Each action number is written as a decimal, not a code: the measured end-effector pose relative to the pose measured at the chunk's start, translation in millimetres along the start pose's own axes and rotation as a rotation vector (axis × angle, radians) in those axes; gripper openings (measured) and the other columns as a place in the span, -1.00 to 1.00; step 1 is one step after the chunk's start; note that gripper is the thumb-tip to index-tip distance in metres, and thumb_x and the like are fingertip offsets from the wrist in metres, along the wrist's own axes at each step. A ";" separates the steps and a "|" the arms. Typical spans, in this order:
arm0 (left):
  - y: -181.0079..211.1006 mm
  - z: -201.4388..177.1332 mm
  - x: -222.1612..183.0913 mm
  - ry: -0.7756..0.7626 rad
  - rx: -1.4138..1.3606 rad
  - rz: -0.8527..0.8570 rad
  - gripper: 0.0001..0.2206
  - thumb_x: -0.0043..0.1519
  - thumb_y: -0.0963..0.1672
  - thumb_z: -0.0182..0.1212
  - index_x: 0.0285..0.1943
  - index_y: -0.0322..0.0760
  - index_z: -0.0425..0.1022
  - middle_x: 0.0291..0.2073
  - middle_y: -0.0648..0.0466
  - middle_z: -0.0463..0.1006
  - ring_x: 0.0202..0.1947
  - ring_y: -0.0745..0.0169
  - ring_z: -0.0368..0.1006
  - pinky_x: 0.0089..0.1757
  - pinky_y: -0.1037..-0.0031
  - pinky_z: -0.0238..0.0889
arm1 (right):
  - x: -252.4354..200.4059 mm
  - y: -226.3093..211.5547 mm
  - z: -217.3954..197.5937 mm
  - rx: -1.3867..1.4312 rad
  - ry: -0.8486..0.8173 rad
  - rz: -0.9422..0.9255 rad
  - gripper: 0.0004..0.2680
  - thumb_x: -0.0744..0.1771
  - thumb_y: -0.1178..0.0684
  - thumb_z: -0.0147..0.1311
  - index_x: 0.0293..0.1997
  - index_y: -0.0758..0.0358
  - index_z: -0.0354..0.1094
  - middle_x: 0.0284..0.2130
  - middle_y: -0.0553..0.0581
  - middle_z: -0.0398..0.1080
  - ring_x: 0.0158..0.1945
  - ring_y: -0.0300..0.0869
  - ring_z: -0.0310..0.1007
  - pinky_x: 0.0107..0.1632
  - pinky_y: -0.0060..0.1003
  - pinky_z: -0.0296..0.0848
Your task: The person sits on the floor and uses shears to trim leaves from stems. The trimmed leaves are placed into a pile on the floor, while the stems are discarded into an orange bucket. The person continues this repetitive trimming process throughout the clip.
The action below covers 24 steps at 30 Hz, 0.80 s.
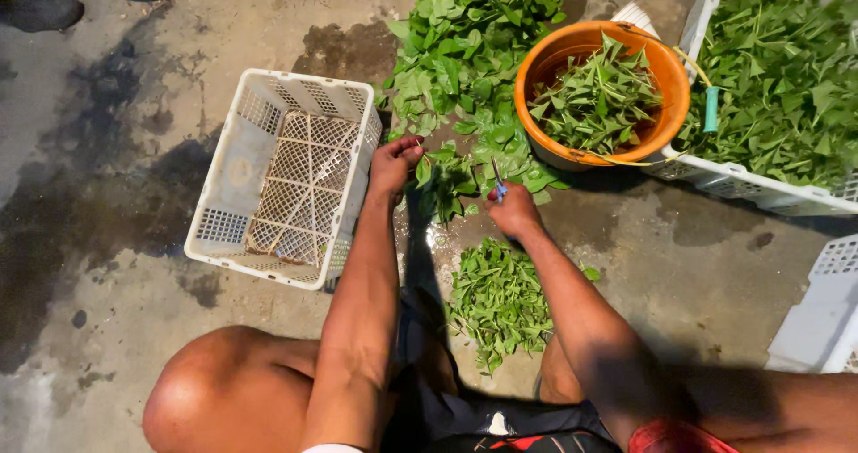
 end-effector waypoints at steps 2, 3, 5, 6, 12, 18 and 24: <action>-5.8 2.4 -4.9 -0.005 -0.184 -0.126 -0.80 0.23 -0.21 0.31 0.03 -0.32 0.60 -0.36 0.09 0.61 -0.47 0.34 0.45 -0.43 0.52 0.33 | -1.9 -1.8 -0.4 0.004 -0.001 -0.029 -0.82 0.20 0.05 0.31 -0.20 0.23 0.51 -0.33 0.19 0.57 -0.24 -0.03 0.59 -0.11 -0.16 0.51; -6.4 7.2 -6.3 -0.019 -0.292 -0.133 -0.81 0.24 -0.22 0.30 0.01 -0.33 0.57 -0.36 0.09 0.60 -0.48 0.33 0.45 -0.46 0.51 0.30 | -3.6 -3.8 -1.0 0.004 -0.016 -0.052 -0.81 0.20 0.05 0.31 -0.19 0.23 0.52 -0.32 0.18 0.57 -0.24 -0.05 0.59 -0.10 -0.17 0.51; -9.1 19.4 -8.1 -0.049 -0.509 -0.151 -0.84 0.25 -0.23 0.28 -0.01 -0.35 0.51 -0.34 0.08 0.60 -0.50 0.31 0.44 -0.52 0.47 0.25 | -8.4 -10.5 -0.7 0.005 -0.045 -0.096 -0.80 0.20 0.05 0.31 -0.17 0.23 0.54 -0.30 0.17 0.57 -0.23 -0.07 0.59 -0.09 -0.19 0.51; -12.0 24.5 -9.4 -0.052 -0.524 -0.165 -0.85 0.26 -0.21 0.27 -0.01 -0.32 0.51 -0.34 0.07 0.60 -0.52 0.32 0.43 -0.52 0.48 0.25 | -11.1 -13.9 -0.3 0.024 -0.058 -0.094 -0.78 0.19 0.06 0.30 -0.14 0.23 0.52 -0.31 0.16 0.57 -0.24 -0.08 0.58 -0.10 -0.19 0.51; -34.9 58.9 -9.1 -0.193 -0.742 -0.205 -0.91 0.27 -0.13 0.27 -0.11 -0.16 0.52 -0.37 0.14 0.61 -0.63 0.42 0.32 -0.56 0.57 0.24 | -21.5 -35.4 -4.3 0.071 -0.099 -0.119 -0.69 0.18 0.09 0.31 0.00 0.22 0.46 -0.37 0.11 0.53 -0.29 -0.14 0.53 -0.14 -0.21 0.50; -57.1 82.3 -4.8 -0.189 -0.824 -0.329 -0.91 0.27 -0.16 0.29 -0.12 -0.22 0.52 -0.36 0.14 0.60 -0.50 0.39 0.47 -0.43 0.58 0.37 | -20.0 -46.0 -8.4 0.258 -0.106 -0.184 -0.66 0.17 0.17 0.31 0.01 0.29 0.38 -0.40 0.04 0.50 -0.33 -0.21 0.51 -0.21 -0.27 0.50; -56.4 94.1 -11.7 -0.209 -0.777 -0.399 -0.92 0.29 -0.16 0.27 -0.13 -0.25 0.50 -0.41 0.05 0.60 -0.61 0.37 0.43 -0.55 0.62 0.32 | -17.6 -56.4 -20.5 0.340 -0.019 -0.285 -0.65 0.16 0.20 0.30 0.01 0.28 0.39 -0.40 0.02 0.49 -0.32 -0.24 0.49 -0.19 -0.29 0.50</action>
Point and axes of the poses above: each hand's wrist, its own x-axis towards the middle knuckle, its own z-axis out of the palm, y = z × x, the point moved 5 cm from there along x, towards the middle knuckle
